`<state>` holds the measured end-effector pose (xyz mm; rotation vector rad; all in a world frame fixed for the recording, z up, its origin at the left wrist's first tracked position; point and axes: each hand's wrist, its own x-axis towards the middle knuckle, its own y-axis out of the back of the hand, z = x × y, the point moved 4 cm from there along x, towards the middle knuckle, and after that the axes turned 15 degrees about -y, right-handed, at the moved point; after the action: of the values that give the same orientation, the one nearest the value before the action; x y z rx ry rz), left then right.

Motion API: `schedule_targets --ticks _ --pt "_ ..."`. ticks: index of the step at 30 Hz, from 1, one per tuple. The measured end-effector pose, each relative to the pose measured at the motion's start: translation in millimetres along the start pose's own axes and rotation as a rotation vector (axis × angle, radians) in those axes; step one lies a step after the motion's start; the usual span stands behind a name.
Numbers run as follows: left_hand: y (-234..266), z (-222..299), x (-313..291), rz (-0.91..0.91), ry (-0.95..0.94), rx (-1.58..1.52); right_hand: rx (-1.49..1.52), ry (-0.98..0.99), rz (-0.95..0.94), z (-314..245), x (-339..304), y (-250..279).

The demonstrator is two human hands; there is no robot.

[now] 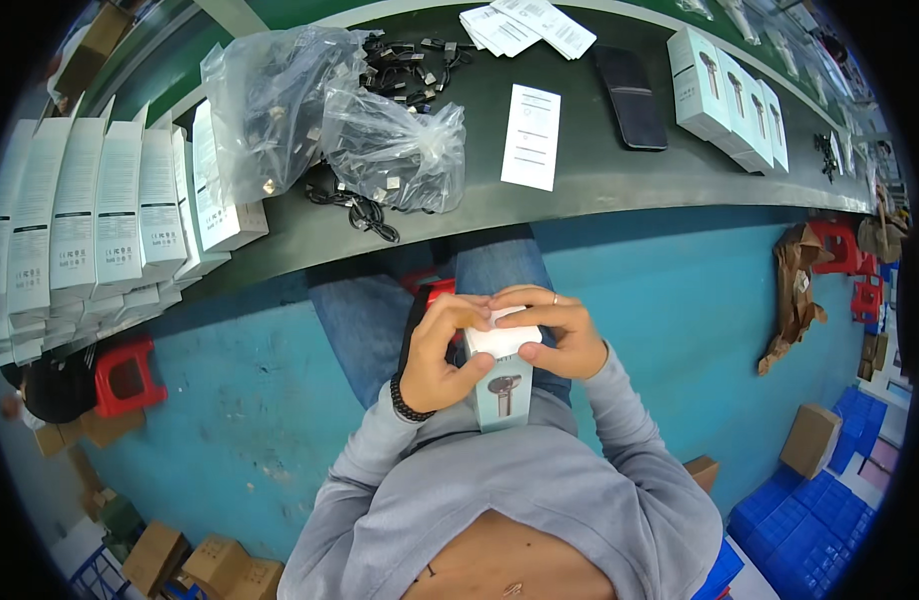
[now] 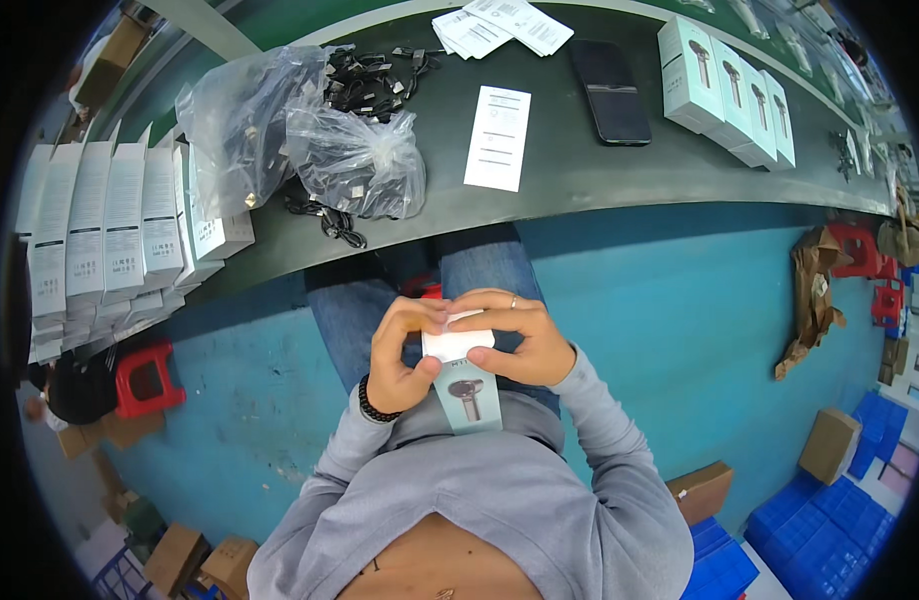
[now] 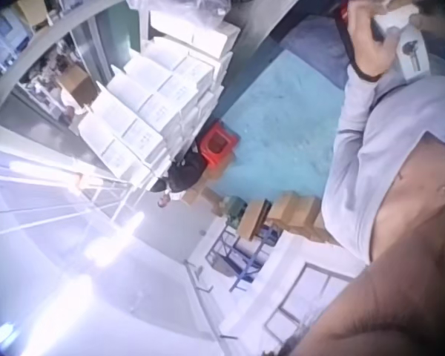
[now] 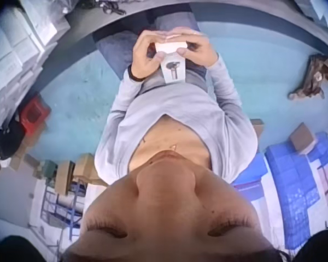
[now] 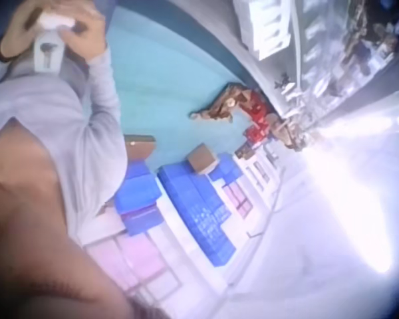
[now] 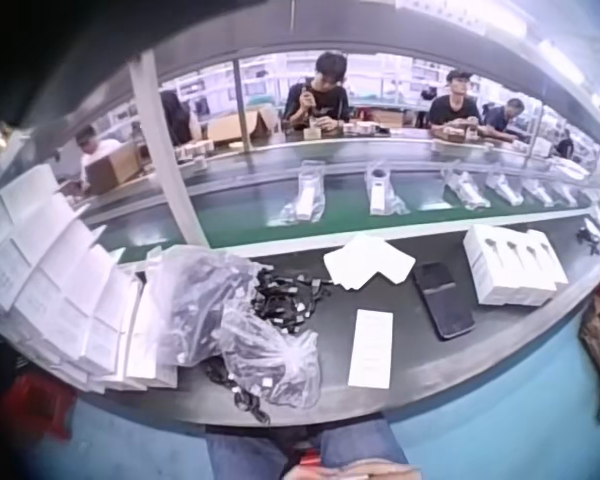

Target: Packing handheld hair dryers into cardboard boxes on an assembly line.

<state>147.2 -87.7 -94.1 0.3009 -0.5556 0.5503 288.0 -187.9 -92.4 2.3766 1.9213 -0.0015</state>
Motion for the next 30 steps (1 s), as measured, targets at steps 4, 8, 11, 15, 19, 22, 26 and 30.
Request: schedule_targets --ticks 4,8,11,15,19,22,26,30 --pt "-4.5 1.0 0.6 0.08 0.17 -0.091 0.168 -0.238 0.008 -7.6 0.4 0.6" --pt "-2.5 -4.5 1.7 0.106 0.211 -0.149 0.33 -0.357 0.106 -8.3 1.8 -2.6" --pt "-1.1 -5.8 0.1 0.081 0.223 -0.163 0.242 -0.316 0.027 -4.2 2.0 -2.5" --pt "-2.6 -4.6 3.5 0.12 0.204 -0.214 0.181 -0.222 0.028 -1.7 1.1 0.8" --pt "-6.4 -5.8 7.6 0.08 0.188 -0.211 0.145 -0.295 0.123 -2.4 0.5 6.2" --pt "-6.5 -8.0 6.9 0.109 0.236 -0.236 0.094 -0.277 0.082 -6.1 4.0 9.5" --pt "-6.4 -6.0 4.9 0.087 0.181 -0.225 0.029 -0.211 0.086 -5.1 2.0 9.9" --pt "-7.1 -4.8 3.5 0.081 0.107 -0.202 0.073 -0.148 0.085 -1.6 -1.4 11.4"
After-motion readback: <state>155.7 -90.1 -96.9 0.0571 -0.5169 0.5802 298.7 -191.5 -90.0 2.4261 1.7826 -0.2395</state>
